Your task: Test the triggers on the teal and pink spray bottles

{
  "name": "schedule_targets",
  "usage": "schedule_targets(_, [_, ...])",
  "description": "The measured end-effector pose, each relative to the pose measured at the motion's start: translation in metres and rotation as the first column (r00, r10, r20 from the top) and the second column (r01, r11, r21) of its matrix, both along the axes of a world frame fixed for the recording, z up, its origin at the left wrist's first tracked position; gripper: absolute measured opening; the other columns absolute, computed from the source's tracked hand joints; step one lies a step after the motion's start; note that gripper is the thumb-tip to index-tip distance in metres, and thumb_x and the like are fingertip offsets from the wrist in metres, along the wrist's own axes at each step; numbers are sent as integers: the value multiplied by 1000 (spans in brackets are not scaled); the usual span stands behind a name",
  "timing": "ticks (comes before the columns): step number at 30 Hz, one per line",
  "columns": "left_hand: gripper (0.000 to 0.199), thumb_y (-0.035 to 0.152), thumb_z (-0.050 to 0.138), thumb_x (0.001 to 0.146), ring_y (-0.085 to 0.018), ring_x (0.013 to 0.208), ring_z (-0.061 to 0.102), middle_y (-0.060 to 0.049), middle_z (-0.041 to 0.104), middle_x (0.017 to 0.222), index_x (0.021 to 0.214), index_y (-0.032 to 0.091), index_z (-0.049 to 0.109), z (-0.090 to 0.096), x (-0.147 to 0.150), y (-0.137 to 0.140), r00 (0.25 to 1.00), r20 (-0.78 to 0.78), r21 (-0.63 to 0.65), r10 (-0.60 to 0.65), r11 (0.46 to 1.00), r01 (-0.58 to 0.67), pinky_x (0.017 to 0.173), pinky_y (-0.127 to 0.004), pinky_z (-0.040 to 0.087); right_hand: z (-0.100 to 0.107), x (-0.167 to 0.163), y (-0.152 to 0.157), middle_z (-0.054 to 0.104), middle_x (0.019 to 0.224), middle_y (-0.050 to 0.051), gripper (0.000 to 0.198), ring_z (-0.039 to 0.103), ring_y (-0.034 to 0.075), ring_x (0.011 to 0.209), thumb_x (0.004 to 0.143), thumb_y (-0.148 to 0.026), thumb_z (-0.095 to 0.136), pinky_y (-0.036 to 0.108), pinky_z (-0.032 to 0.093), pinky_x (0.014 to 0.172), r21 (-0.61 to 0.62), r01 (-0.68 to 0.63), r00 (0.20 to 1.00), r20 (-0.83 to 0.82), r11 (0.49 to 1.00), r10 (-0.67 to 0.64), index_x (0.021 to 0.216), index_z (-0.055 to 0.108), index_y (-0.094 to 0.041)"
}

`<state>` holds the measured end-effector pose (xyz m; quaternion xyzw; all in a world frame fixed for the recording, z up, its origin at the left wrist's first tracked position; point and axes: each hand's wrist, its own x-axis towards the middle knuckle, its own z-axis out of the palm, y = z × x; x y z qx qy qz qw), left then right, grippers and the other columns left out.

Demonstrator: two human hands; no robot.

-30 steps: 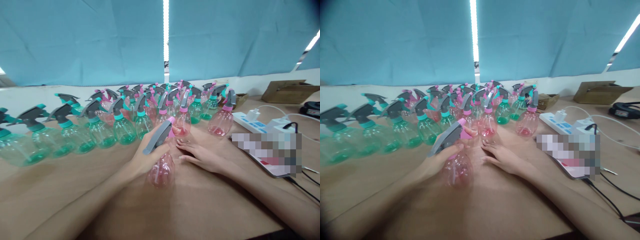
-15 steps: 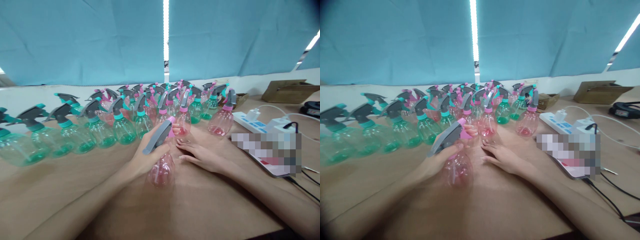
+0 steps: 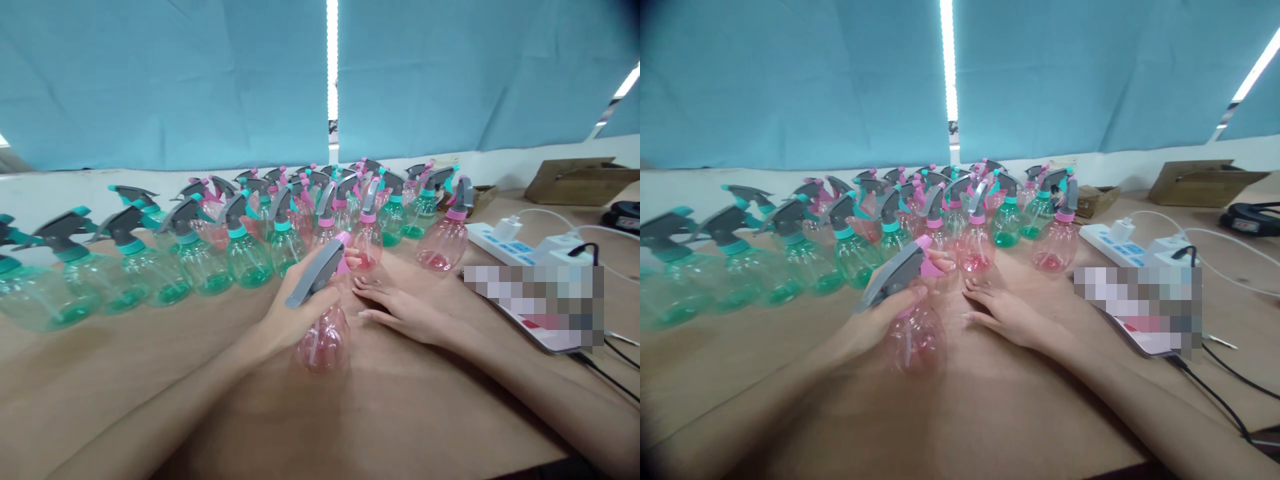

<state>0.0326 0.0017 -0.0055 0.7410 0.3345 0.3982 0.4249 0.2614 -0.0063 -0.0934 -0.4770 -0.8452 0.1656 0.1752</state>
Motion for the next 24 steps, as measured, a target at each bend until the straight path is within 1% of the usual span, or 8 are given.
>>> schedule_targets(5, [15,20,59,72,-17,63,54,2,60,71,86,24,60,1,1,0,1000,-7,36,3,999,-3,57,-30,41,0,0,0,41,148,11,64,35,28,138,93,-59,38,50,26,113,7,3,1000,-9,1000,-3,140,45,-17])
schedule_targets(10, [13,20,59,73,-17,63,54,2,61,72,84,24,61,0,1,0,1000,-16,27,12,1000,-12,56,-30,40,-1,0,1,42,147,10,63,35,27,138,93,-59,37,50,27,113,14,-4,1000,-2,1000,4,141,44,-18])
schedule_targets(14, [16,21,58,72,-16,63,52,2,59,72,87,24,62,-1,1,0,1000,-22,40,18,999,-18,56,-29,39,-1,0,1,40,148,10,63,34,27,138,93,-58,37,51,26,113,14,-7,1000,15,1000,7,142,43,-18])
schedule_targets(18, [13,20,58,72,-15,63,51,2,57,70,84,24,60,-2,2,1,999,-23,61,24,998,-23,55,-29,38,0,0,1,40,148,11,64,34,27,138,94,-58,36,50,26,114,12,-9,1000,23,1000,8,142,42,-16])
schedule_targets(24, [11,17,56,71,-15,59,46,3,52,67,79,24,56,1,2,0,1000,-27,92,1,996,2,53,-29,35,-3,1,1,42,147,9,62,35,28,137,93,-59,38,52,28,113,32,-8,1000,-7,999,8,141,44,-21])
